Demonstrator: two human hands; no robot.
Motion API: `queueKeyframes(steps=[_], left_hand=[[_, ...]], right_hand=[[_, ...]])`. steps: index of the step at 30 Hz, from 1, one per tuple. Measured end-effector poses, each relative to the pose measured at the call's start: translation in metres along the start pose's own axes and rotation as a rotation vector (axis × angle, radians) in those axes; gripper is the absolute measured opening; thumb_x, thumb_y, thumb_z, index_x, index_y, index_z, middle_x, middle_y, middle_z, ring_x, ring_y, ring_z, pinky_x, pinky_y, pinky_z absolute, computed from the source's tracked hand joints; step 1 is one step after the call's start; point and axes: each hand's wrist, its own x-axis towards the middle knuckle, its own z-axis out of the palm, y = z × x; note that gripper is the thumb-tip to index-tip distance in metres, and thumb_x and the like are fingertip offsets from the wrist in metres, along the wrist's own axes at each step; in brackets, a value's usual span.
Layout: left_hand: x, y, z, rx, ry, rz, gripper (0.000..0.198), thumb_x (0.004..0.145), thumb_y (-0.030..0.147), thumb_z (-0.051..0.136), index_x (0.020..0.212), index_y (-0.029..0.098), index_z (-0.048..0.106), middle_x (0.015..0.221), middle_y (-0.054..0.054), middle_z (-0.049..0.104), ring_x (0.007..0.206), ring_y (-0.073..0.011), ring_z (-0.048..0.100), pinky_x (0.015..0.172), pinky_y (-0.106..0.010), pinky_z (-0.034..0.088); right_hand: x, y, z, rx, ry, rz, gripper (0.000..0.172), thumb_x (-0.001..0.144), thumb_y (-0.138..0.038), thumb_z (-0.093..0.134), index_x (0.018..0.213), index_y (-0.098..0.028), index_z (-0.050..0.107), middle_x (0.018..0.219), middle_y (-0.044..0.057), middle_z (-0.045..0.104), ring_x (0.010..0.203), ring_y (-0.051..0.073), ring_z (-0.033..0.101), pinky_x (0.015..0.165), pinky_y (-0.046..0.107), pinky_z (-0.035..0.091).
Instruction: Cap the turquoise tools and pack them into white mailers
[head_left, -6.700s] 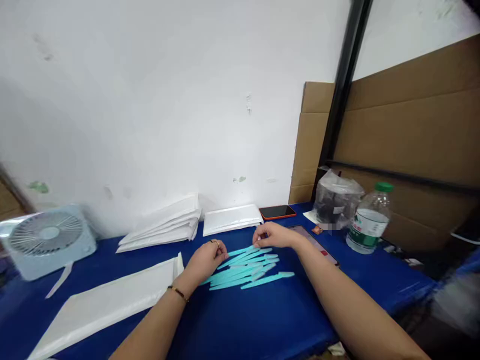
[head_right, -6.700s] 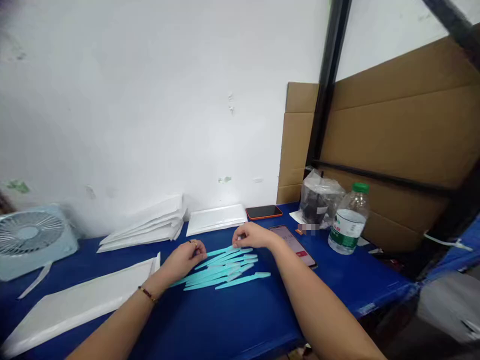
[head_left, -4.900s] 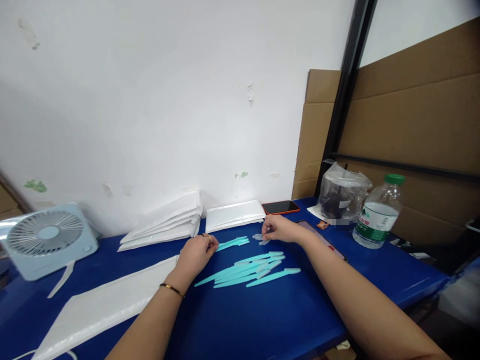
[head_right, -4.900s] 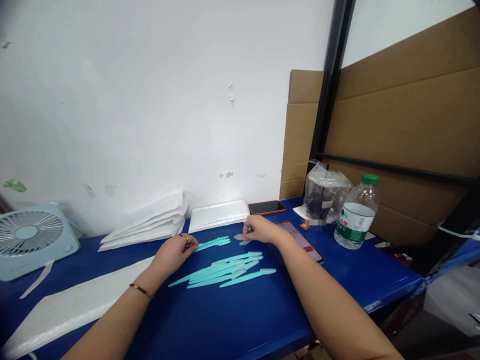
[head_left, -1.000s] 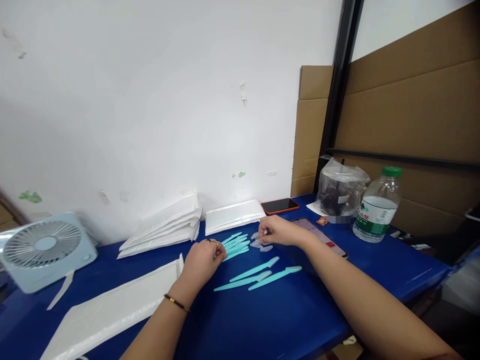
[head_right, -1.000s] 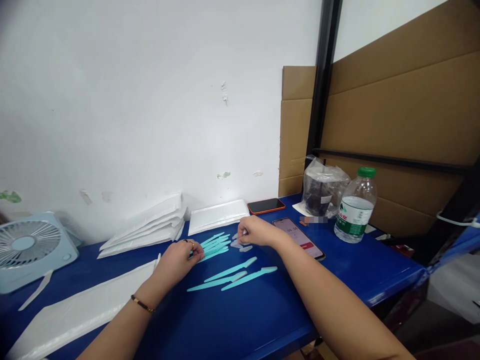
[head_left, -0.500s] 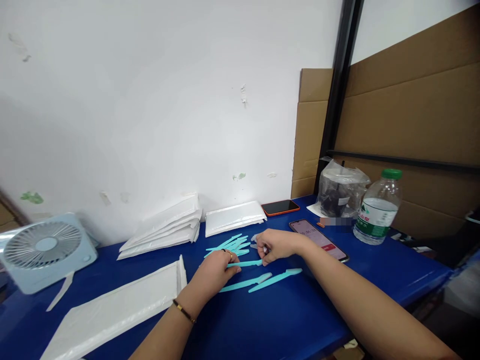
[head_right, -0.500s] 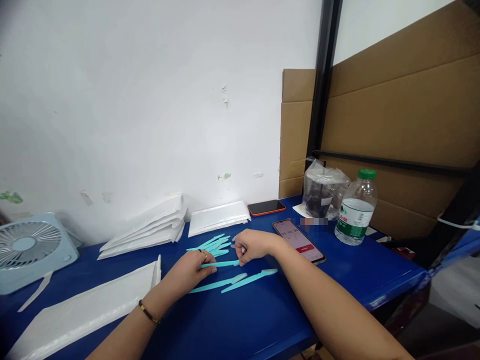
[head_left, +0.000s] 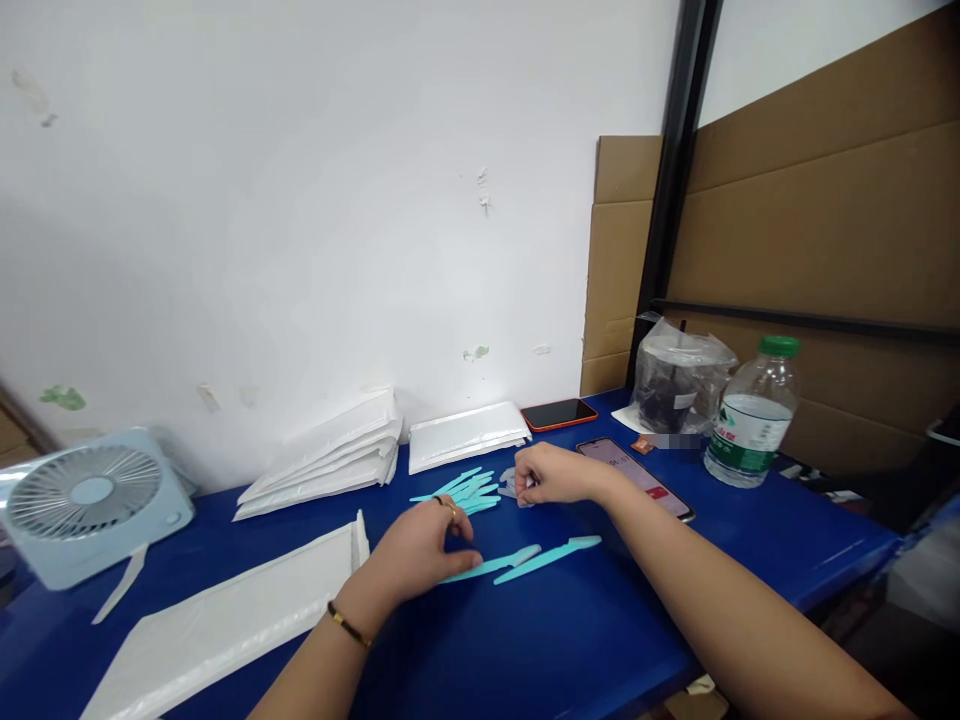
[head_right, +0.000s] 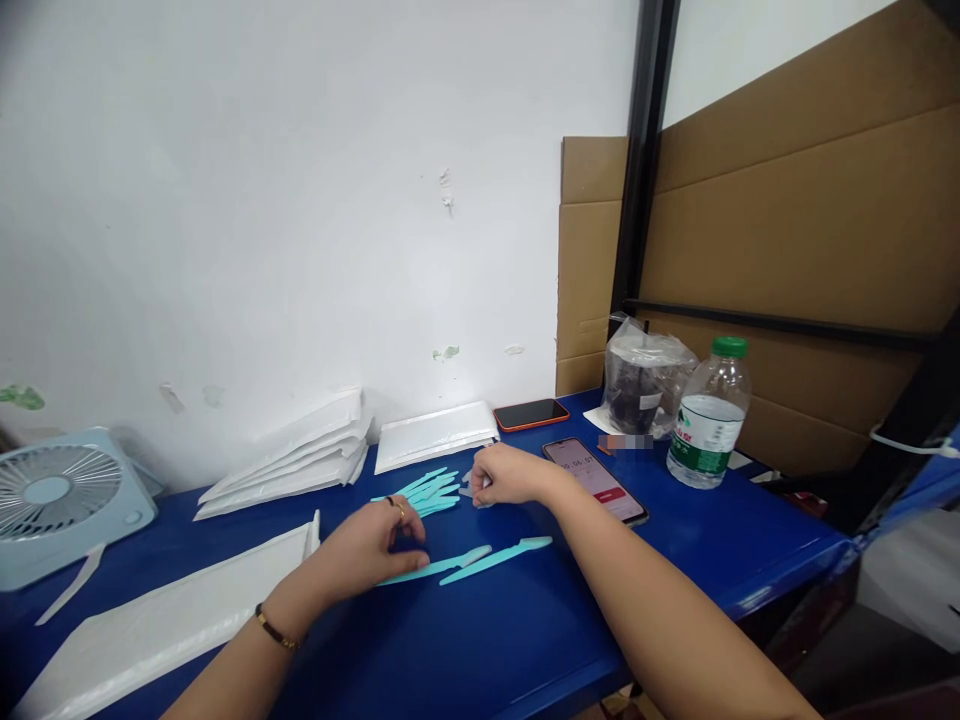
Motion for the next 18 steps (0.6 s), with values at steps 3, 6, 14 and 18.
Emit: queueKeyframes(steps=[3, 6, 14, 18], left_hand=[[-0.002, 0.007, 0.009, 0.004, -0.102, -0.001, 0.020, 0.071, 0.041, 0.060, 0.075, 0.022, 0.063, 0.082, 0.000, 0.062, 0.071, -0.0134, 0.054, 0.058, -0.023, 0.035], [0.002, 0.005, 0.014, 0.031, -0.058, -0.037, 0.016, 0.077, 0.037, 0.055, 0.075, 0.022, 0.061, 0.074, 0.001, 0.062, 0.066, -0.0131, 0.053, 0.055, -0.023, 0.032], [0.011, -0.012, -0.005, 0.155, 0.130, -0.121, 0.010, 0.080, 0.028, 0.053, 0.080, 0.020, 0.059, 0.082, -0.002, 0.062, 0.078, -0.0161, 0.057, 0.066, -0.025, 0.036], [0.007, -0.005, 0.001, 0.073, 0.156, -0.119, 0.027, 0.074, 0.039, 0.059, 0.097, 0.023, 0.057, 0.094, -0.002, 0.060, 0.085, -0.0176, 0.056, 0.071, -0.026, 0.039]], right_hand=[[0.000, -0.003, 0.003, 0.002, -0.120, -0.036, 0.024, 0.067, -0.037, 0.068, 0.077, -0.016, 0.072, 0.071, 0.001, 0.063, 0.061, 0.011, 0.052, 0.052, 0.019, 0.035], [0.001, -0.005, 0.008, 0.052, -0.220, -0.075, 0.028, 0.067, -0.042, 0.068, 0.080, -0.017, 0.071, 0.066, -0.002, 0.060, 0.057, 0.009, 0.050, 0.050, 0.018, 0.033], [0.010, 0.009, 0.010, 0.025, 0.043, 0.007, 0.027, 0.074, -0.040, 0.062, 0.078, -0.015, 0.071, 0.068, 0.002, 0.064, 0.058, 0.011, 0.051, 0.053, 0.020, 0.033], [0.005, 0.017, -0.004, -0.004, 0.140, 0.116, 0.034, 0.069, -0.047, 0.064, 0.083, -0.016, 0.070, 0.074, 0.004, 0.066, 0.064, 0.014, 0.055, 0.055, 0.021, 0.035]])
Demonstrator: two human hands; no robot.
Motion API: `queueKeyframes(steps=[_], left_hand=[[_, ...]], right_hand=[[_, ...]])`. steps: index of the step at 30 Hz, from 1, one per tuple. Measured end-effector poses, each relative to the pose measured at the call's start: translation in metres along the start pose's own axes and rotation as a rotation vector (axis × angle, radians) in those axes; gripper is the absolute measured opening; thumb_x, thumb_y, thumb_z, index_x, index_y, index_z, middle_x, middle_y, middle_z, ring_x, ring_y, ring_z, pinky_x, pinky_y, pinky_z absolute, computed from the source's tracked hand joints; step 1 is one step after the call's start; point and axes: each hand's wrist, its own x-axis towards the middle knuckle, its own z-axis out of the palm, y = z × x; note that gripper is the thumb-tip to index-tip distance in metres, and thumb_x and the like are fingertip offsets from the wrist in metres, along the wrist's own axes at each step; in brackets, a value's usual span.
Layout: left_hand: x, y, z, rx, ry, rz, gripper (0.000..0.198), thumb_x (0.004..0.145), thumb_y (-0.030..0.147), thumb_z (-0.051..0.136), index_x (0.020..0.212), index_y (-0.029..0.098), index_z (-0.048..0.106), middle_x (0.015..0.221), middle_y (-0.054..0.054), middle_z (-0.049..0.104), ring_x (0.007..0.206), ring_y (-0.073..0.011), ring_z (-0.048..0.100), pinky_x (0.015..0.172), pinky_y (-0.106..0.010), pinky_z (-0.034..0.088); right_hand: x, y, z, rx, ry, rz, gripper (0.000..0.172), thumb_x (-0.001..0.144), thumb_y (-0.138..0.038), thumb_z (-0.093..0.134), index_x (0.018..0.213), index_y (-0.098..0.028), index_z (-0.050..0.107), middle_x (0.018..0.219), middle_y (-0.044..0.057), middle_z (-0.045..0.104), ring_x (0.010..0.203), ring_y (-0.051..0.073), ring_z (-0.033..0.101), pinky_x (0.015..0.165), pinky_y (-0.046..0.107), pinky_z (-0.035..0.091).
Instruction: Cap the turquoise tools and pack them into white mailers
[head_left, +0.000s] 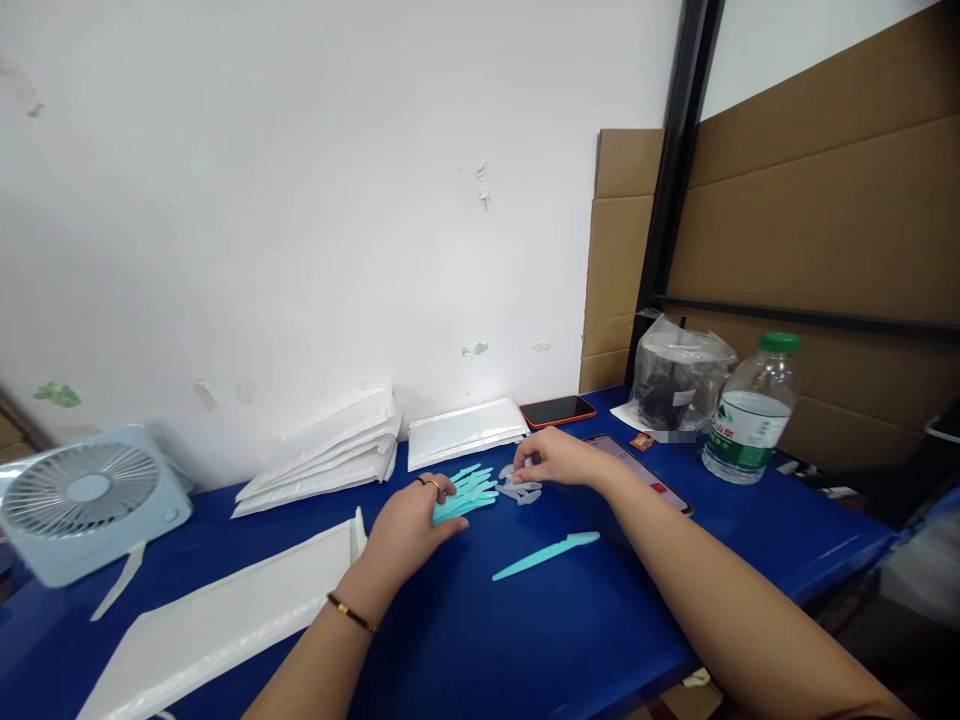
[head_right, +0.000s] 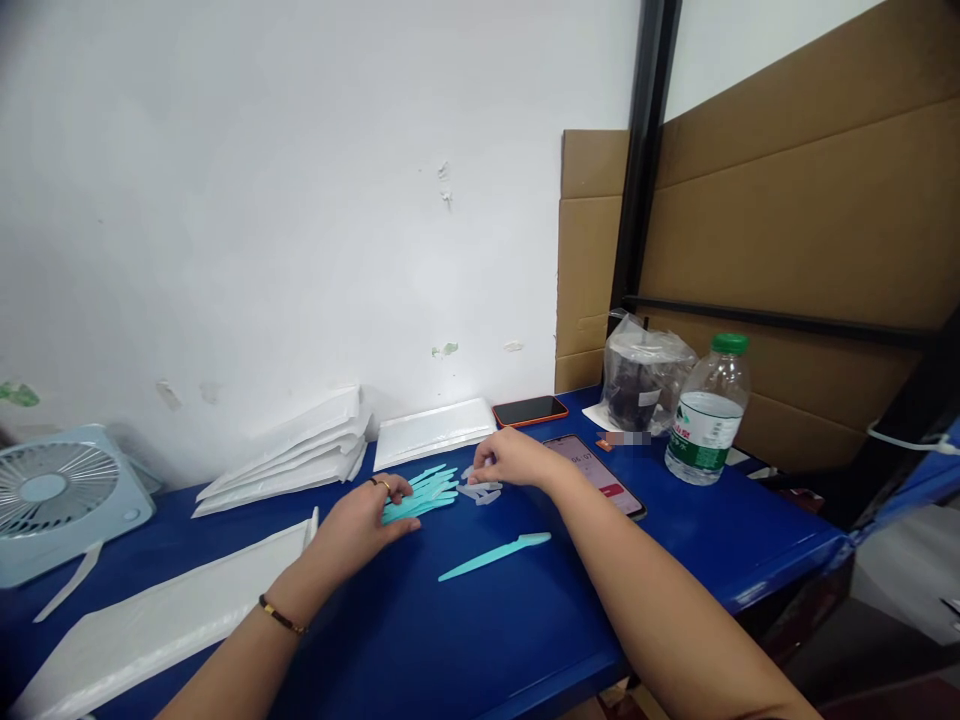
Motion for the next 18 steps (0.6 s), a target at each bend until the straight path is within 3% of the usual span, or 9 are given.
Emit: queueKeyframes(steps=[2, 5, 7, 9, 12, 15, 18], left_hand=[[-0.005, 0.013, 0.009, -0.060, -0.060, 0.084, 0.032, 0.073, 0.045, 0.060, 0.096, 0.024, 0.057, 0.098, -0.002, 0.059, 0.083, -0.0171, 0.056, 0.070, -0.026, 0.040], [-0.012, 0.036, 0.024, -0.094, -0.133, 0.215, 0.035, 0.071, 0.047, 0.062, 0.099, 0.026, 0.057, 0.101, -0.002, 0.058, 0.085, -0.0180, 0.055, 0.070, -0.026, 0.039], [-0.013, 0.045, 0.031, -0.073, -0.154, 0.226, 0.023, 0.076, 0.040, 0.058, 0.092, 0.024, 0.058, 0.096, -0.002, 0.059, 0.082, -0.0171, 0.055, 0.070, -0.026, 0.039], [-0.011, 0.046, 0.033, -0.051, -0.167, 0.198, 0.012, 0.081, 0.033, 0.052, 0.083, 0.022, 0.058, 0.089, -0.002, 0.059, 0.078, -0.0158, 0.055, 0.068, -0.026, 0.038], [-0.007, 0.034, 0.030, -0.060, -0.143, 0.147, 0.010, 0.081, 0.027, 0.049, 0.076, 0.020, 0.054, 0.085, -0.003, 0.059, 0.076, -0.0156, 0.054, 0.066, -0.025, 0.037], [-0.003, 0.015, 0.021, -0.152, -0.064, 0.067, 0.011, 0.085, 0.024, 0.040, 0.079, 0.020, 0.048, 0.078, -0.002, 0.059, 0.070, -0.0141, 0.054, 0.064, -0.025, 0.037], [-0.001, 0.001, 0.012, -0.279, -0.050, 0.039, 0.012, 0.087, 0.026, 0.034, 0.082, 0.021, 0.044, 0.073, 0.001, 0.060, 0.062, -0.0122, 0.053, 0.058, -0.023, 0.037]], right_hand=[[-0.006, 0.002, -0.009, -0.010, -0.094, 0.011, 0.031, 0.067, -0.045, 0.065, 0.080, -0.017, 0.071, 0.071, 0.002, 0.065, 0.062, 0.013, 0.054, 0.054, 0.021, 0.034], [-0.017, 0.003, -0.017, -0.025, -0.378, 0.058, 0.029, 0.057, -0.040, 0.073, 0.076, -0.019, 0.071, 0.065, -0.002, 0.064, 0.058, 0.012, 0.053, 0.050, 0.020, 0.033], [-0.022, 0.003, -0.018, -0.047, -0.540, 0.117, 0.032, 0.049, -0.038, 0.077, 0.074, -0.019, 0.071, 0.064, -0.003, 0.064, 0.057, 0.012, 0.053, 0.049, 0.020, 0.033], [-0.024, 0.001, -0.014, -0.054, -0.622, 0.158, 0.032, 0.046, -0.034, 0.078, 0.072, -0.019, 0.070, 0.063, -0.003, 0.064, 0.056, 0.012, 0.054, 0.048, 0.020, 0.034], [-0.019, -0.005, -0.006, 0.009, -0.580, 0.106, 0.022, 0.054, -0.028, 0.074, 0.071, -0.017, 0.068, 0.061, -0.003, 0.062, 0.055, 0.012, 0.055, 0.050, 0.020, 0.036], [-0.014, -0.014, -0.002, 0.147, -0.371, -0.012, 0.011, 0.069, -0.025, 0.063, 0.075, -0.015, 0.065, 0.064, -0.001, 0.062, 0.058, 0.011, 0.057, 0.054, 0.020, 0.038], [-0.013, -0.016, -0.005, 0.287, -0.214, -0.059, 0.015, 0.076, -0.028, 0.057, 0.081, -0.015, 0.062, 0.067, 0.000, 0.062, 0.057, 0.012, 0.060, 0.054, 0.020, 0.040]])
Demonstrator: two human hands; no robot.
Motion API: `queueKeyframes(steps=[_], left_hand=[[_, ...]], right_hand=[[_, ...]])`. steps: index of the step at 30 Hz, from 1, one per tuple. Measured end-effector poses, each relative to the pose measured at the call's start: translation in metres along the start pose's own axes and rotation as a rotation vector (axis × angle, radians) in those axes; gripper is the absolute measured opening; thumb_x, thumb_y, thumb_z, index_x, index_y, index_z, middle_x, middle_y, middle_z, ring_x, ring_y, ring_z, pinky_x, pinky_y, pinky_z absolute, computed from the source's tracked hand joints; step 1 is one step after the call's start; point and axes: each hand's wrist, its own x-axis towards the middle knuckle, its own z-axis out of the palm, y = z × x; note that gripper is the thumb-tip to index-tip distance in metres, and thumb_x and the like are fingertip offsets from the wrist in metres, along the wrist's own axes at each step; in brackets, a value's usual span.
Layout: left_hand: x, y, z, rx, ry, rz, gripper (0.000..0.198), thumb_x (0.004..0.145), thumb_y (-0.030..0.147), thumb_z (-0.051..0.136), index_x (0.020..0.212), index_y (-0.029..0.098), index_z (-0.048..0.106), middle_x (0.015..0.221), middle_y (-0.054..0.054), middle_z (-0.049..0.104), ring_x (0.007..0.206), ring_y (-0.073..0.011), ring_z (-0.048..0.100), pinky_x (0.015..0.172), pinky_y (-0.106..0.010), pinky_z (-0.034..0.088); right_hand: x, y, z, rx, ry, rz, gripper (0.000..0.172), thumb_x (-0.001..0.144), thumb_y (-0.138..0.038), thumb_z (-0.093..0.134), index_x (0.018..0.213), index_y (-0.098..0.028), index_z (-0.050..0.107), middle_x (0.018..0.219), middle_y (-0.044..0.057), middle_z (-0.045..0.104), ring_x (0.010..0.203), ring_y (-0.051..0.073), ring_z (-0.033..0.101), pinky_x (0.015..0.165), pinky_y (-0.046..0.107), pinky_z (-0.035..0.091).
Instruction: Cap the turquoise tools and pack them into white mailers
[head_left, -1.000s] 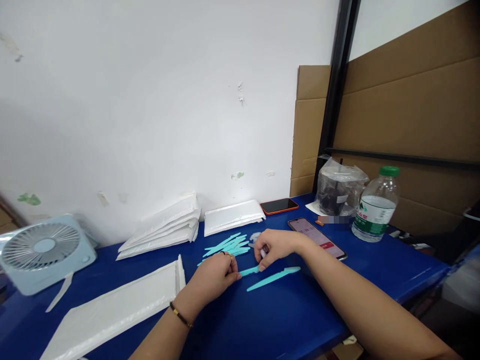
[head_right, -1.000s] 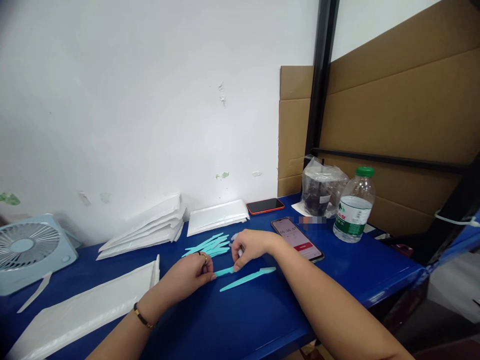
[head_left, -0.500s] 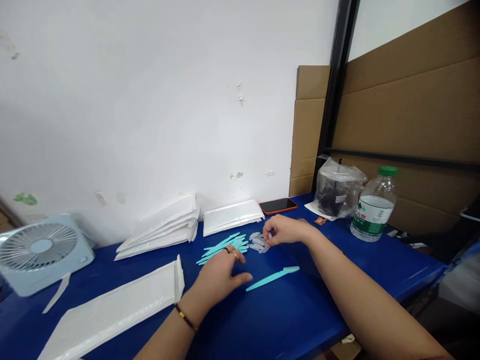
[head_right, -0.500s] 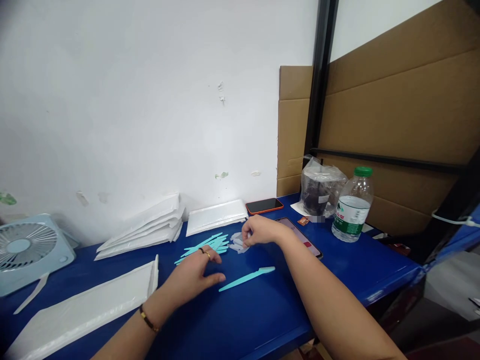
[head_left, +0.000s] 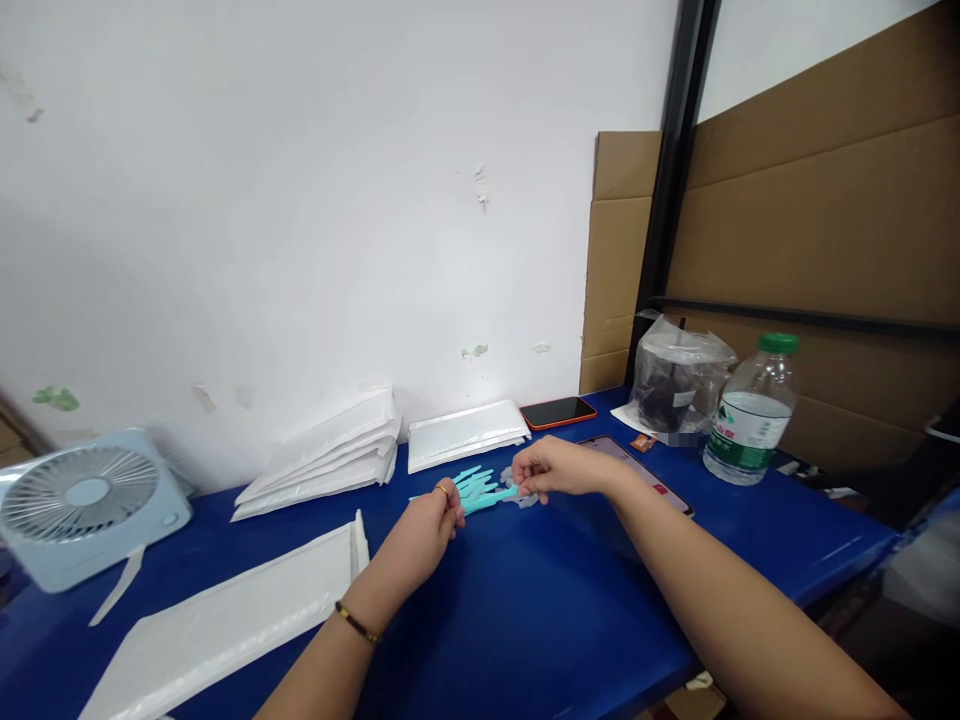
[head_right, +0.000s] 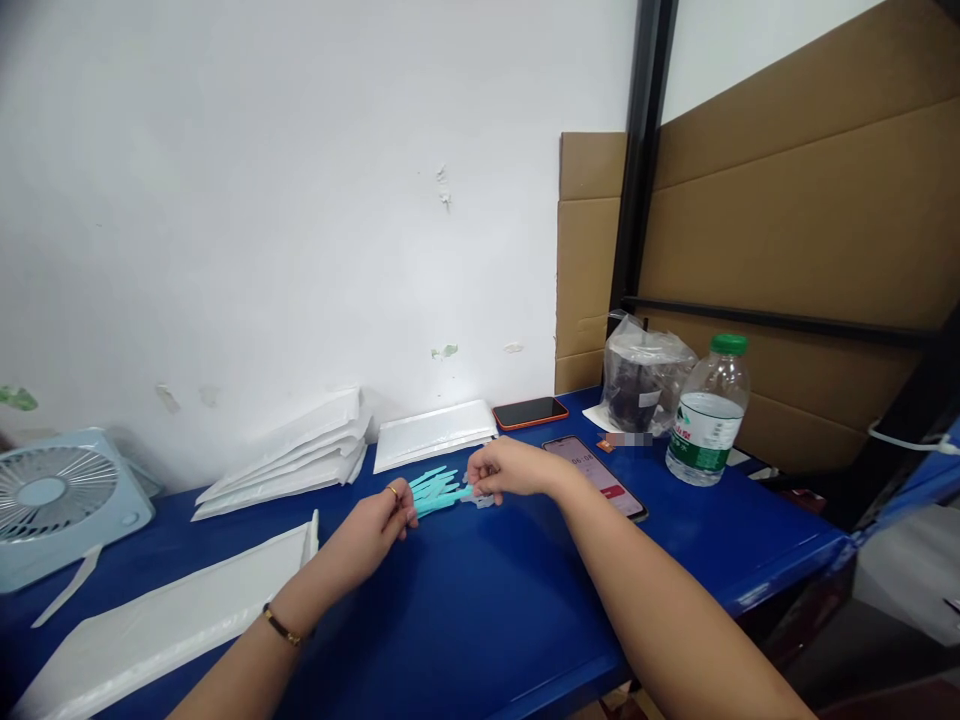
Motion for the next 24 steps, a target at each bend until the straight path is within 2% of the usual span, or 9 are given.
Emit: queueKeyframes(steps=[2, 5, 7, 9, 14, 17, 20, 24], left_hand=[[0.001, -0.006, -0.008, -0.033, 0.036, 0.005, 0.013, 0.087, 0.027, 0.035, 0.080, 0.021, 0.044, 0.071, 0.002, 0.061, 0.060, -0.0119, 0.053, 0.057, -0.023, 0.037], [0.002, -0.016, -0.018, -0.049, 0.146, -0.027, 0.013, 0.083, 0.029, 0.041, 0.077, 0.021, 0.048, 0.069, 0.002, 0.061, 0.059, -0.0121, 0.054, 0.057, -0.023, 0.039], [0.003, -0.023, -0.023, -0.106, 0.203, -0.032, 0.013, 0.082, 0.030, 0.045, 0.082, 0.021, 0.053, 0.070, 0.002, 0.062, 0.061, -0.0124, 0.057, 0.057, -0.023, 0.041], [0.003, -0.029, -0.025, -0.155, 0.273, -0.008, 0.017, 0.081, 0.033, 0.047, 0.089, 0.022, 0.058, 0.071, 0.002, 0.064, 0.064, -0.0132, 0.060, 0.059, -0.023, 0.045], [0.001, -0.028, -0.026, -0.037, 0.567, 0.188, 0.016, 0.081, 0.032, 0.054, 0.086, 0.024, 0.066, 0.085, 0.001, 0.069, 0.080, -0.0139, 0.063, 0.073, -0.025, 0.049], [-0.001, -0.025, -0.027, 0.032, 0.695, 0.336, 0.010, 0.080, 0.027, 0.057, 0.081, 0.024, 0.067, 0.088, 0.002, 0.069, 0.085, -0.0127, 0.063, 0.078, -0.024, 0.050], [-0.003, -0.026, -0.029, 0.030, 0.761, 0.393, 0.008, 0.079, 0.023, 0.059, 0.078, 0.024, 0.067, 0.090, 0.003, 0.069, 0.085, -0.0116, 0.063, 0.077, -0.024, 0.051], [-0.004, -0.026, -0.030, -0.001, 0.791, 0.392, 0.007, 0.078, 0.022, 0.061, 0.077, 0.025, 0.067, 0.089, 0.003, 0.068, 0.084, -0.0109, 0.063, 0.076, -0.024, 0.052]], right_hand=[[-0.002, 0.003, -0.006, 0.039, 0.079, -0.021, 0.018, 0.076, -0.031, 0.059, 0.081, -0.015, 0.062, 0.067, 0.001, 0.062, 0.057, 0.012, 0.060, 0.054, 0.021, 0.041], [-0.005, 0.011, -0.016, 0.108, 0.278, 0.000, 0.023, 0.074, -0.036, 0.062, 0.080, -0.013, 0.064, 0.065, 0.002, 0.063, 0.055, 0.012, 0.059, 0.055, 0.022, 0.043], [-0.003, 0.014, -0.019, 0.243, 0.400, 0.022, 0.029, 0.073, -0.038, 0.063, 0.083, -0.012, 0.065, 0.064, 0.004, 0.064, 0.057, 0.013, 0.060, 0.055, 0.023, 0.044], [0.001, 0.013, -0.017, 0.429, 0.461, 0.025, 0.034, 0.071, -0.039, 0.066, 0.088, -0.011, 0.064, 0.066, 0.005, 0.065, 0.060, 0.014, 0.062, 0.055, 0.023, 0.046], [0.010, 0.004, -0.005, 0.745, 0.550, 0.053, 0.032, 0.066, -0.038, 0.072, 0.080, -0.012, 0.060, 0.063, 0.002, 0.064, 0.047, 0.009, 0.058, 0.042, 0.017, 0.040], [0.012, 0.004, -0.002, 0.860, 0.548, 0.061, 0.029, 0.066, -0.033, 0.073, 0.079, -0.011, 0.061, 0.064, 0.004, 0.065, 0.048, 0.008, 0.058, 0.043, 0.016, 0.041], [0.013, 0.007, -0.001, 0.942, 0.519, 0.058, 0.029, 0.066, -0.029, 0.074, 0.085, -0.011, 0.063, 0.069, 0.006, 0.066, 0.054, 0.010, 0.061, 0.048, 0.018, 0.046], [0.016, 0.012, 0.002, 0.972, 0.539, 0.025, 0.027, 0.066, -0.028, 0.074, 0.084, -0.011, 0.064, 0.067, 0.005, 0.066, 0.050, 0.008, 0.058, 0.048, 0.018, 0.046]])
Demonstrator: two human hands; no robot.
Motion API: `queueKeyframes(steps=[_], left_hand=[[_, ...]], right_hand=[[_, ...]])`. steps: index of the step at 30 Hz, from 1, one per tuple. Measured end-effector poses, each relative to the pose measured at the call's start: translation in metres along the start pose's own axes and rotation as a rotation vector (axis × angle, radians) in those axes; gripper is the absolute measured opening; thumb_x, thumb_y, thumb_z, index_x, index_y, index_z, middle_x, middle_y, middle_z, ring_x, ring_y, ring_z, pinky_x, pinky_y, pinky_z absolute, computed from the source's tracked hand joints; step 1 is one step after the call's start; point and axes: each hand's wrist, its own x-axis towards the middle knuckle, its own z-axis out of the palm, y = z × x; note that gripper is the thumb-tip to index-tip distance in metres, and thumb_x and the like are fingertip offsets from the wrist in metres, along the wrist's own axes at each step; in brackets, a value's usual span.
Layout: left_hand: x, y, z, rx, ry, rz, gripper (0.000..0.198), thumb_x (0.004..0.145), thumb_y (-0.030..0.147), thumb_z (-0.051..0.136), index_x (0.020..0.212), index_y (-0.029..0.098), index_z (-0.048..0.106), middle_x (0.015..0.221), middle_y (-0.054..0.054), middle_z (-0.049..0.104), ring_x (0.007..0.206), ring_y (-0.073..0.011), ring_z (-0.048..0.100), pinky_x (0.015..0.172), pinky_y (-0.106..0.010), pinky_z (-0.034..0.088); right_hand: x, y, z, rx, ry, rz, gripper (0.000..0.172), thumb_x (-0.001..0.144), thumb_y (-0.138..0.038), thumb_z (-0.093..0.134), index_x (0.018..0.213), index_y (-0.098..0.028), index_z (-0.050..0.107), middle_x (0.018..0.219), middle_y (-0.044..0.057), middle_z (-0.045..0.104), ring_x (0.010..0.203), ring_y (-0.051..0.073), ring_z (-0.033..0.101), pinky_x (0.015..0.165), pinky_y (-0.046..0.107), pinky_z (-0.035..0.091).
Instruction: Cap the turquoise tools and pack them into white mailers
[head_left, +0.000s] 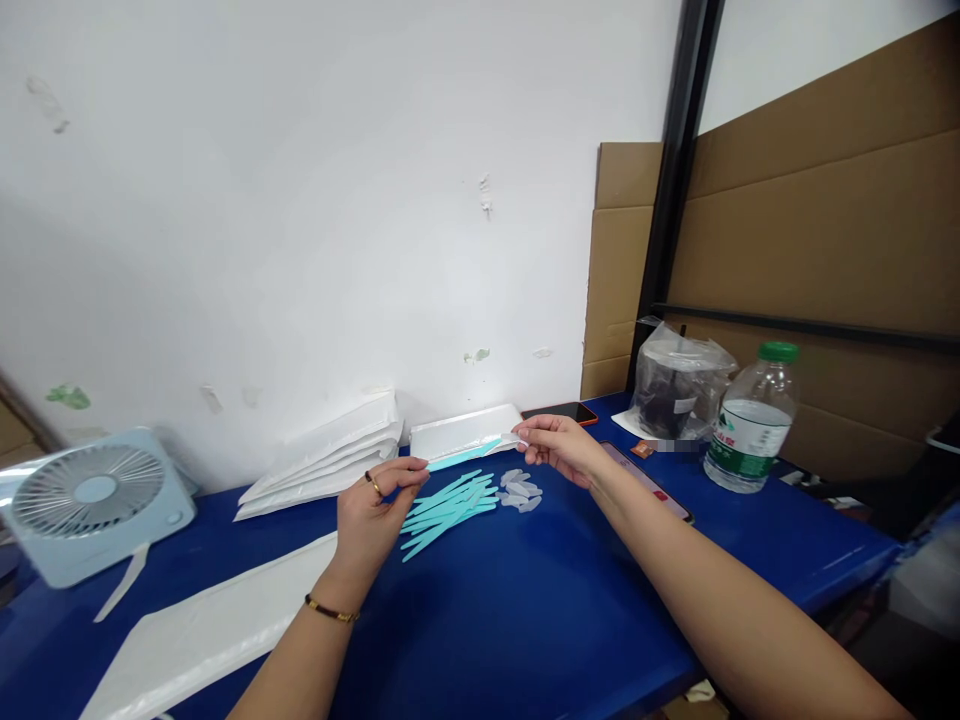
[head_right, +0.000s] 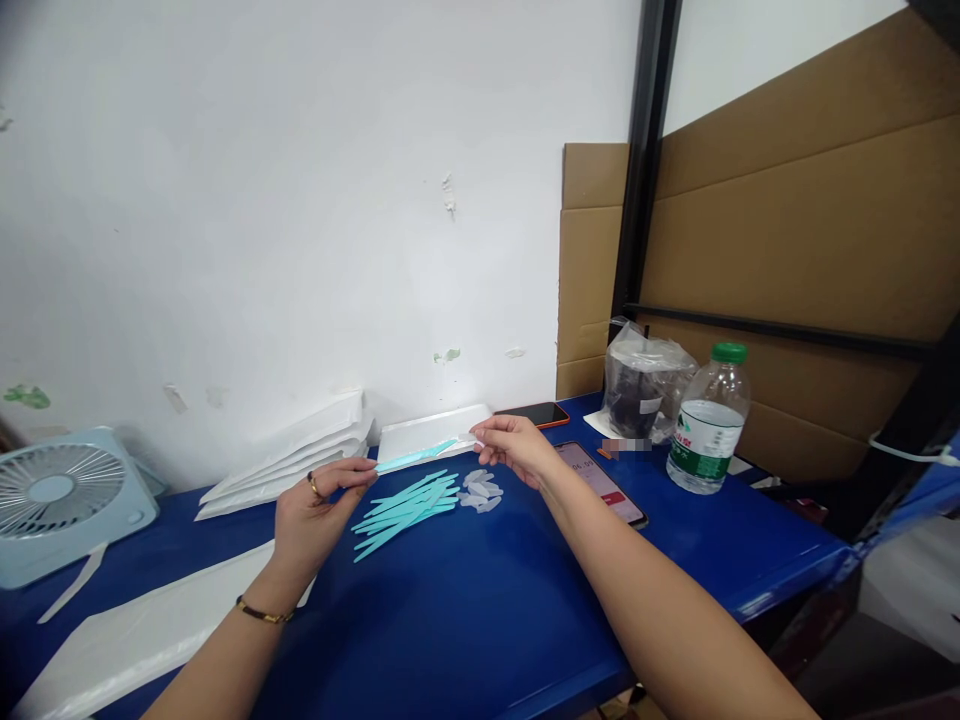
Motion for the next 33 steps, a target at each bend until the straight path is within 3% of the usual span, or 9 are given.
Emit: queueKeyframes(steps=[5, 11, 16, 28, 30, 33], left_hand=[[0.000, 0.000, 0.001, -0.015, -0.005, -0.001, 0.007, 0.078, 0.022, 0.061, 0.076, 0.025, 0.067, 0.089, 0.003, 0.068, 0.082, -0.0109, 0.064, 0.074, -0.024, 0.053], [0.001, 0.001, 0.000, -0.004, 0.006, -0.016, 0.007, 0.077, 0.022, 0.061, 0.077, 0.025, 0.067, 0.088, 0.003, 0.069, 0.082, -0.0112, 0.064, 0.074, -0.024, 0.052], [0.001, 0.001, 0.000, -0.024, 0.010, -0.020, 0.006, 0.077, 0.022, 0.061, 0.076, 0.025, 0.067, 0.088, 0.003, 0.068, 0.083, -0.0115, 0.064, 0.075, -0.025, 0.053], [0.000, 0.000, 0.002, -0.039, -0.057, -0.033, 0.009, 0.079, 0.025, 0.059, 0.076, 0.023, 0.067, 0.089, 0.000, 0.069, 0.084, -0.0132, 0.064, 0.074, -0.027, 0.053], [0.001, 0.003, 0.001, -0.054, -0.132, -0.040, 0.010, 0.079, 0.025, 0.058, 0.075, 0.023, 0.067, 0.088, -0.001, 0.069, 0.084, -0.0137, 0.064, 0.075, -0.027, 0.052], [-0.001, 0.011, 0.003, -0.048, -0.457, -0.062, 0.009, 0.077, 0.026, 0.058, 0.077, 0.024, 0.067, 0.083, 0.000, 0.070, 0.079, -0.0137, 0.063, 0.072, -0.025, 0.050]], right_hand=[[0.000, 0.002, 0.001, 0.037, -0.018, -0.016, 0.027, 0.066, -0.029, 0.075, 0.084, -0.012, 0.065, 0.066, 0.003, 0.065, 0.047, 0.007, 0.056, 0.047, 0.018, 0.046], [-0.002, -0.002, 0.003, 0.010, -0.024, -0.003, 0.027, 0.064, -0.027, 0.076, 0.083, -0.010, 0.066, 0.069, 0.005, 0.066, 0.058, 0.010, 0.063, 0.051, 0.017, 0.047], [-0.003, -0.004, 0.001, -0.023, -0.010, 0.008, 0.027, 0.065, -0.033, 0.075, 0.073, -0.009, 0.064, 0.064, 0.004, 0.065, 0.047, 0.008, 0.057, 0.044, 0.017, 0.044], [-0.006, 0.003, 0.017, -0.056, -0.113, 0.081, 0.033, 0.064, -0.038, 0.074, 0.074, -0.009, 0.062, 0.063, 0.004, 0.065, 0.046, 0.009, 0.058, 0.043, 0.018, 0.042], [-0.009, 0.003, 0.017, -0.137, -0.196, 0.113, 0.033, 0.065, -0.040, 0.073, 0.071, -0.009, 0.062, 0.060, 0.004, 0.064, 0.045, 0.009, 0.057, 0.042, 0.017, 0.040], [-0.012, -0.001, 0.010, -0.374, -0.418, 0.209, 0.033, 0.066, -0.041, 0.071, 0.072, -0.009, 0.064, 0.054, 0.002, 0.062, 0.044, 0.009, 0.057, 0.042, 0.017, 0.039]])
